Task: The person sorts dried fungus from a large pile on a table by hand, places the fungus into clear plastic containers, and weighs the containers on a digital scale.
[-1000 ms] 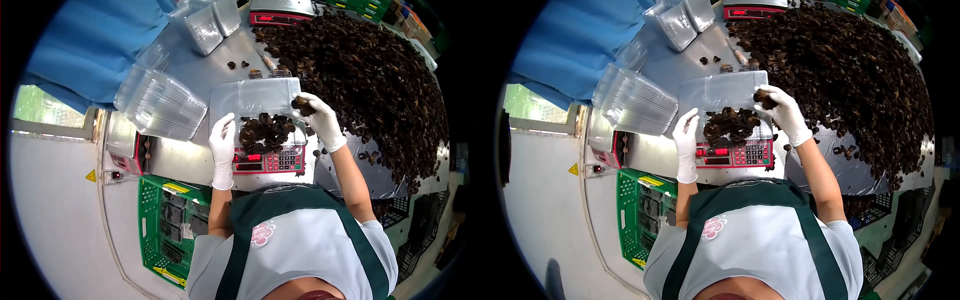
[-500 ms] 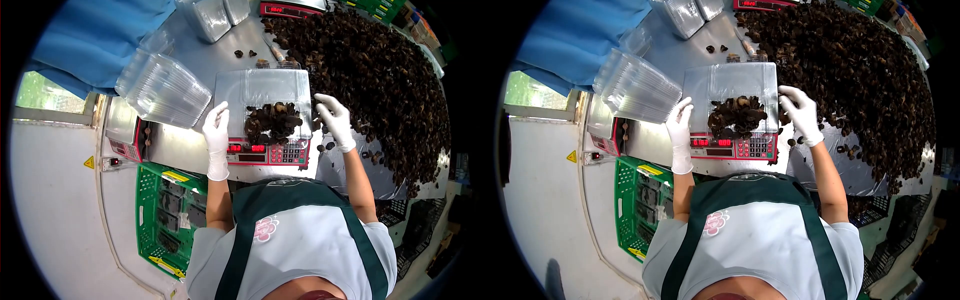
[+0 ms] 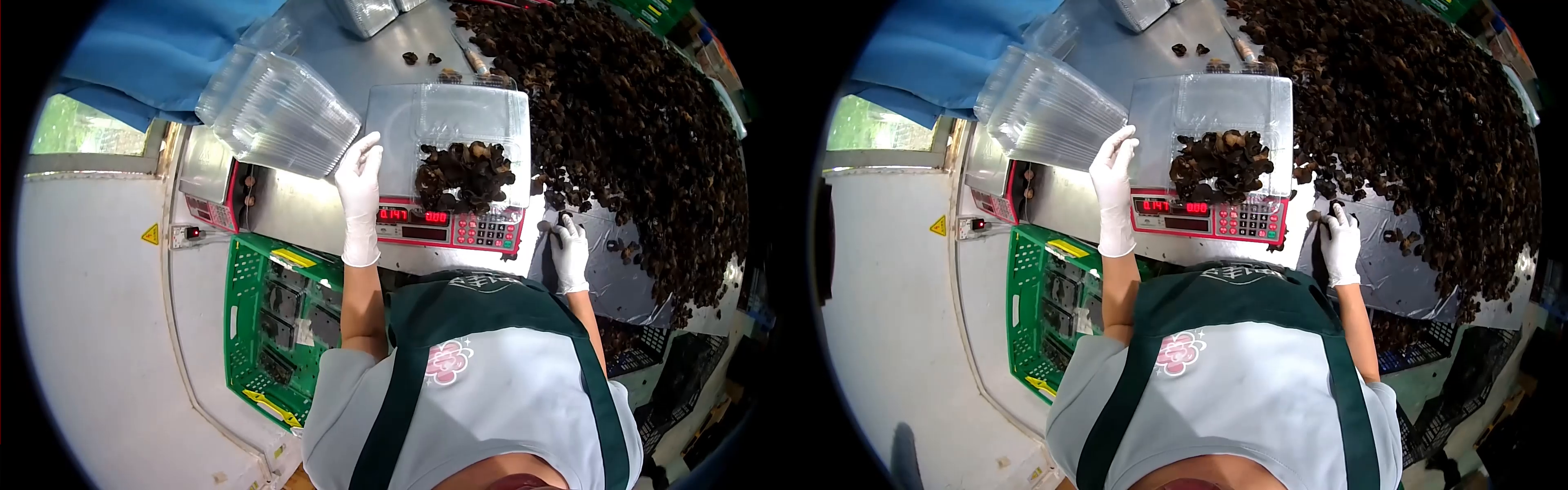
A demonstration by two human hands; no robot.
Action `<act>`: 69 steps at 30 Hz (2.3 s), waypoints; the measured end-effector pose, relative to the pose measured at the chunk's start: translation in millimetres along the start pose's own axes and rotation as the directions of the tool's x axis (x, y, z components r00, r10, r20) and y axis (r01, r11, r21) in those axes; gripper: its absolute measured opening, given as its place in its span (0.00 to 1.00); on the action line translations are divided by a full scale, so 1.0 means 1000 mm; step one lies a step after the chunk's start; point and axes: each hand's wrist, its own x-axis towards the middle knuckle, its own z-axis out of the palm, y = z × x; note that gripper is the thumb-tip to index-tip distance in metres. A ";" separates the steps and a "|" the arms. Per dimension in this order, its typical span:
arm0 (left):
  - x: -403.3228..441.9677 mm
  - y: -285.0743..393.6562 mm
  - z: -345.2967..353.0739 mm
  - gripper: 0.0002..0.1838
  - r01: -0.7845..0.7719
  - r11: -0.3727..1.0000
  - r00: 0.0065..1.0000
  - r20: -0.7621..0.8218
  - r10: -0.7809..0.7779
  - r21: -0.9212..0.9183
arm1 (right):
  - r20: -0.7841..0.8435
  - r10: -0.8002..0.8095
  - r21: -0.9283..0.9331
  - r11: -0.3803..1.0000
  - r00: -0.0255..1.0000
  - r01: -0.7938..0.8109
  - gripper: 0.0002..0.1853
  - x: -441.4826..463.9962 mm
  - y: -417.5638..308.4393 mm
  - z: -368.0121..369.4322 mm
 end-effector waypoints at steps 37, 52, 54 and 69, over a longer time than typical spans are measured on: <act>0.002 0.009 0.012 0.15 0.027 0.996 0.998 0.053 -0.031 0.087 | 0.496 0.546 0.864 -0.390 0.675 -0.319 0.16 0.052 0.090 -0.046; 0.001 0.010 0.006 0.14 0.074 0.996 0.997 0.018 -0.075 0.050 | -0.136 0.452 0.616 0.736 0.881 -0.283 0.17 0.089 0.055 -0.006; 0.001 0.009 0.005 0.14 0.079 0.996 0.997 0.020 -0.080 0.041 | 0.203 0.599 0.885 0.226 0.774 -0.407 0.12 0.093 0.060 -0.025; 0.005 0.007 0.006 0.14 0.043 0.997 0.998 0.038 -0.045 0.063 | -0.201 0.348 0.423 0.874 0.916 -0.239 0.23 0.172 0.066 -0.030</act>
